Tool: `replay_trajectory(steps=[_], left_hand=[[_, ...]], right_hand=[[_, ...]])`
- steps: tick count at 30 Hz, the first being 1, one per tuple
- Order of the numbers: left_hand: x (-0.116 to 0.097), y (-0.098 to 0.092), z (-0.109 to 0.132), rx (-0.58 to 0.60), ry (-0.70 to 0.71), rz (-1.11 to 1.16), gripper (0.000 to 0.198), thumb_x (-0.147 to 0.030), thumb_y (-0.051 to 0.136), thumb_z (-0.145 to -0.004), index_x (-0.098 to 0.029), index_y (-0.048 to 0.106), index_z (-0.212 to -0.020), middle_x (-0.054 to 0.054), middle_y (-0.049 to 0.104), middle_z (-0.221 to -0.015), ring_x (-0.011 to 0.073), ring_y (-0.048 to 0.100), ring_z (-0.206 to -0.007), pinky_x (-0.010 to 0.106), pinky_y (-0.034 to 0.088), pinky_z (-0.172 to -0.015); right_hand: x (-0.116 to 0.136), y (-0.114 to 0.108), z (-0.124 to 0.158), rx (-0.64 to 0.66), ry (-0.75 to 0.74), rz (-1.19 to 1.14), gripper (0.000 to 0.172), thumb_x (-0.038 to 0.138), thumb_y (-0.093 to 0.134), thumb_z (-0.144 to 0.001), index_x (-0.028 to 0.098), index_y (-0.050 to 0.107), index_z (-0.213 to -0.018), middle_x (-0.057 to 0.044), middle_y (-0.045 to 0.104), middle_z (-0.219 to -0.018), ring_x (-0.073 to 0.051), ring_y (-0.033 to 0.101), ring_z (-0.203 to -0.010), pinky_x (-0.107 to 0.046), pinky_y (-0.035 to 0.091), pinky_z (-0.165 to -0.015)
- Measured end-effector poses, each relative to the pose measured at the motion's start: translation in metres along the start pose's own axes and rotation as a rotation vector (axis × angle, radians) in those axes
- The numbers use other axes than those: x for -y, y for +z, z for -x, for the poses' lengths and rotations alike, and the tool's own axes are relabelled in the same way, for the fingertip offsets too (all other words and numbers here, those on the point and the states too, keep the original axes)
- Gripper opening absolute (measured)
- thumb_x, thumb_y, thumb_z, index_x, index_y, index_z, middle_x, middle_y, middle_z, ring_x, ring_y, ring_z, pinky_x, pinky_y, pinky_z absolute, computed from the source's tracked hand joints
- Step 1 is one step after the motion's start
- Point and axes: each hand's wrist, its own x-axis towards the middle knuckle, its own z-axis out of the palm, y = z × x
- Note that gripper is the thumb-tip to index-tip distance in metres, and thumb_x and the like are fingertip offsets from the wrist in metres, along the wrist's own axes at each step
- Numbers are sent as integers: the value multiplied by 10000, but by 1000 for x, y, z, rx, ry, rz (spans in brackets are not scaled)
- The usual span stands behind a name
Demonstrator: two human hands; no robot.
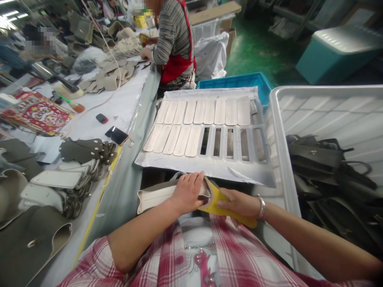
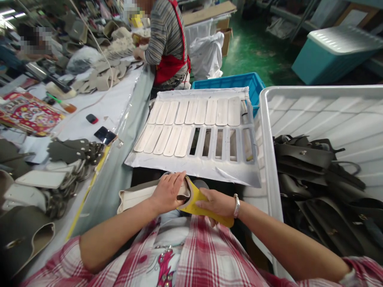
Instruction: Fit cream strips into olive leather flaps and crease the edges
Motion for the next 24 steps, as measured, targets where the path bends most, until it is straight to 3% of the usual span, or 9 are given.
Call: replay_trajectory(steps=[6,14,19,24], left_hand=[[6,-1,-2,21,35,3,930,-435,585,-725,-138,54,-1428,164,401,-1303,298,409,-1138,421,294,-950],[16,-6,-2,88,139,-56,1012,-333,658,-680,-183,-7,-1428,202,346,-1332,322,396,-1174,429,293,-964],[22,-7,-1,105,162,-45,943,-258,594,-725,-191,-33,-1427,218,323,-1357,329,384,-1208,454,294,-972],[29,-3,5,84,200,-22,871,-208,523,-764,-213,-44,-1424,206,295,-1391,338,349,-1250,484,297,-976]], right_hand=[[4,-3,-13,-66,33,99,312,504,433,-854,211,377,-946,35,560,-594,-74,441,-351,-187,354,-313],[4,-1,-25,-118,50,157,249,436,430,-869,205,417,-960,25,583,-624,-79,506,-399,-179,390,-345],[12,7,-25,-174,156,72,251,464,417,-863,217,409,-906,49,545,-528,-65,433,-318,-158,323,-284],[6,14,-28,-222,132,38,319,493,435,-848,201,432,-977,35,573,-577,-79,469,-353,-167,346,-300]])
